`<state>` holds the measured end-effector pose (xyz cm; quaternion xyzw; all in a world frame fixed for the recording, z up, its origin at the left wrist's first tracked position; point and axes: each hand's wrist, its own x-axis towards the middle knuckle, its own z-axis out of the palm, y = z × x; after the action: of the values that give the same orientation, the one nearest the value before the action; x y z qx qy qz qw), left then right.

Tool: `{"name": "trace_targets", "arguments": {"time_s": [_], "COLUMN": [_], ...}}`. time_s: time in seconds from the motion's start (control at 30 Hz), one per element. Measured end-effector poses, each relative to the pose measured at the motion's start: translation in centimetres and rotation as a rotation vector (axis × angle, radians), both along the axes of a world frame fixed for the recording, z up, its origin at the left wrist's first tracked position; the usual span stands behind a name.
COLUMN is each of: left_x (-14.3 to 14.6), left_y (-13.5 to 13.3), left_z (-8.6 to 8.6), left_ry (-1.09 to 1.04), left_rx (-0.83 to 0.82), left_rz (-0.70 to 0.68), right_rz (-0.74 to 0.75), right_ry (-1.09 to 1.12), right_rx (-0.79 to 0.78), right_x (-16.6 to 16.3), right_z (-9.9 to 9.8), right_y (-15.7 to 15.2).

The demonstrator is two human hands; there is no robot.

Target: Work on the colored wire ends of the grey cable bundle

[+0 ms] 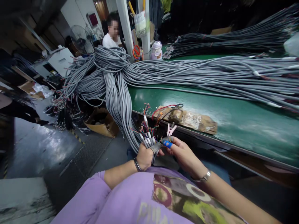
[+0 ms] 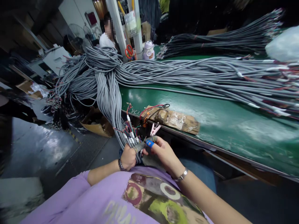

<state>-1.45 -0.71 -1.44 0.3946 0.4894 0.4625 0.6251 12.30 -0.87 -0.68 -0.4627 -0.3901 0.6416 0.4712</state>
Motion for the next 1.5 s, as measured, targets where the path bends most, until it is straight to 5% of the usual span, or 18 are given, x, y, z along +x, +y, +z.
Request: {"name": "trace_targets", "arguments": {"time_s": [0.17,0.53,0.87,1.0,1.27,1.5], "left_x": [0.1,-0.1,0.5,1.3,2.5,2.5], "left_y": [-0.2,0.0,-0.1,0.1,0.9,0.9], "left_z": [0.3,-0.4,1.6,2.0,1.0,0.5], "left_ry": [0.000,-0.001,-0.093,-0.111,-0.078,-0.019], "left_rx": [0.057,0.000,-0.046,-0.054,-0.020,0.004], "left_rz": [-0.051,0.026,-0.002,-0.003,-0.021,-0.045], "right_rz": [0.075,-0.088,-0.043,-0.033,0.147,0.065], "right_ry": [0.004,0.154,0.410,0.443,0.593,0.539], "right_rx": [0.018,-0.081,-0.181,-0.099,-0.045,-0.096], "right_x": [-0.3,-0.3,2.3,2.1,0.9,0.4], "right_z": [0.5,-0.3,-2.4,-2.1,-1.5,-1.0], "right_y": [0.1,0.0,1.8,3.5,4.3,4.2]}}
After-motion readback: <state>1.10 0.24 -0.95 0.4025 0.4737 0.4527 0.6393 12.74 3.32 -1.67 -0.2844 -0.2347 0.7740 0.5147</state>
